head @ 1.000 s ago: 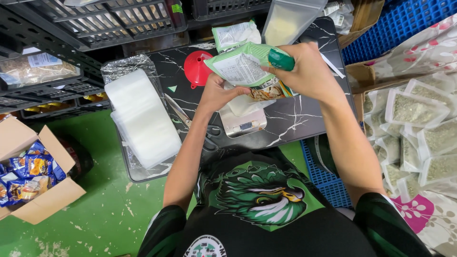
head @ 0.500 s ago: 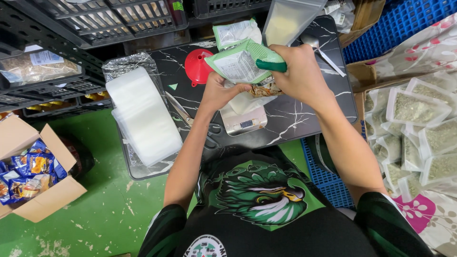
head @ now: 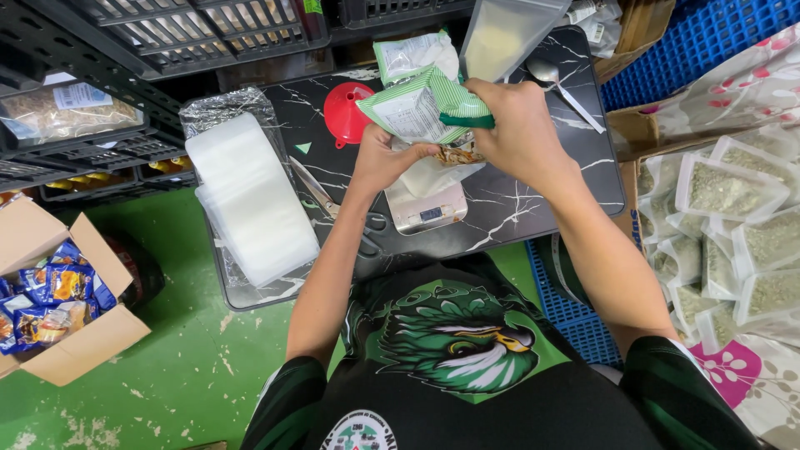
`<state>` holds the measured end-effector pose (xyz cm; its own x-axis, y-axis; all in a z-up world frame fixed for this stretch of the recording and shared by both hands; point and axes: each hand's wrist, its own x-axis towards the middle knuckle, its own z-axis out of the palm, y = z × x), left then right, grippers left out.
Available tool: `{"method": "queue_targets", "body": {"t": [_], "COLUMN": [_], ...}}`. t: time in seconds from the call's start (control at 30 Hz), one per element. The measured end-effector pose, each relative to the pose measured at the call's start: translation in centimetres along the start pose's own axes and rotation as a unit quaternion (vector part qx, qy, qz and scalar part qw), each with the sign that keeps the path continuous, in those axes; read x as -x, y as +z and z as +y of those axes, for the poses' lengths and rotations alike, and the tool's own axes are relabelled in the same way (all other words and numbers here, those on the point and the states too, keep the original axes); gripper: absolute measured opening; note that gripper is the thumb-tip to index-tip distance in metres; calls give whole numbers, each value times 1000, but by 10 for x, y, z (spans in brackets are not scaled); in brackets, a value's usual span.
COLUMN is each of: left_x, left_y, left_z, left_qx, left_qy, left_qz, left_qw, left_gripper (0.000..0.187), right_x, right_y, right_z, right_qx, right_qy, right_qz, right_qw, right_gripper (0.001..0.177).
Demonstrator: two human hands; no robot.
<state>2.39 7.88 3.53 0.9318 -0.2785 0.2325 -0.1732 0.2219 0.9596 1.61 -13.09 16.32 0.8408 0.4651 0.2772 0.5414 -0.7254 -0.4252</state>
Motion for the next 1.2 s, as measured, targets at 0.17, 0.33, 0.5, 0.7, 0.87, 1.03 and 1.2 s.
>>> {"method": "queue_targets", "body": {"t": [0.17,0.33,0.5,0.7,0.87,1.03,1.2], "left_x": [1,2,2,2,1,2,0], "left_y": [1,2,3,1,2,2,-1], "left_z": [-3,-3,1,-8,-18,-21,-3], "left_qx": [-3,-5,-9,-22,2,-10,-32], "left_qy": [9,-4,2,7,7,-23,-16], "left_qz": [9,19,14,29,34,50,30], "left_qw": [1000,1000,1000,999,999,998,999], "left_gripper": [22,20,18,19,26,17,27], "right_x": [6,9,10,1,6,23,28], "right_y": [17,29,39,2,-28,-4,9], "right_z": [9,10,12,-4,-5,25,51], "right_qx": [62,145,194,40,-124,-261,-331], "right_qy": [-3,-22,-37,-21,54,107,128], "right_qz": [17,45,74,32,3,34,50], "right_qw": [998,988,978,998,991,959,933], "right_gripper": [61,68,64,49,32,52,58]}}
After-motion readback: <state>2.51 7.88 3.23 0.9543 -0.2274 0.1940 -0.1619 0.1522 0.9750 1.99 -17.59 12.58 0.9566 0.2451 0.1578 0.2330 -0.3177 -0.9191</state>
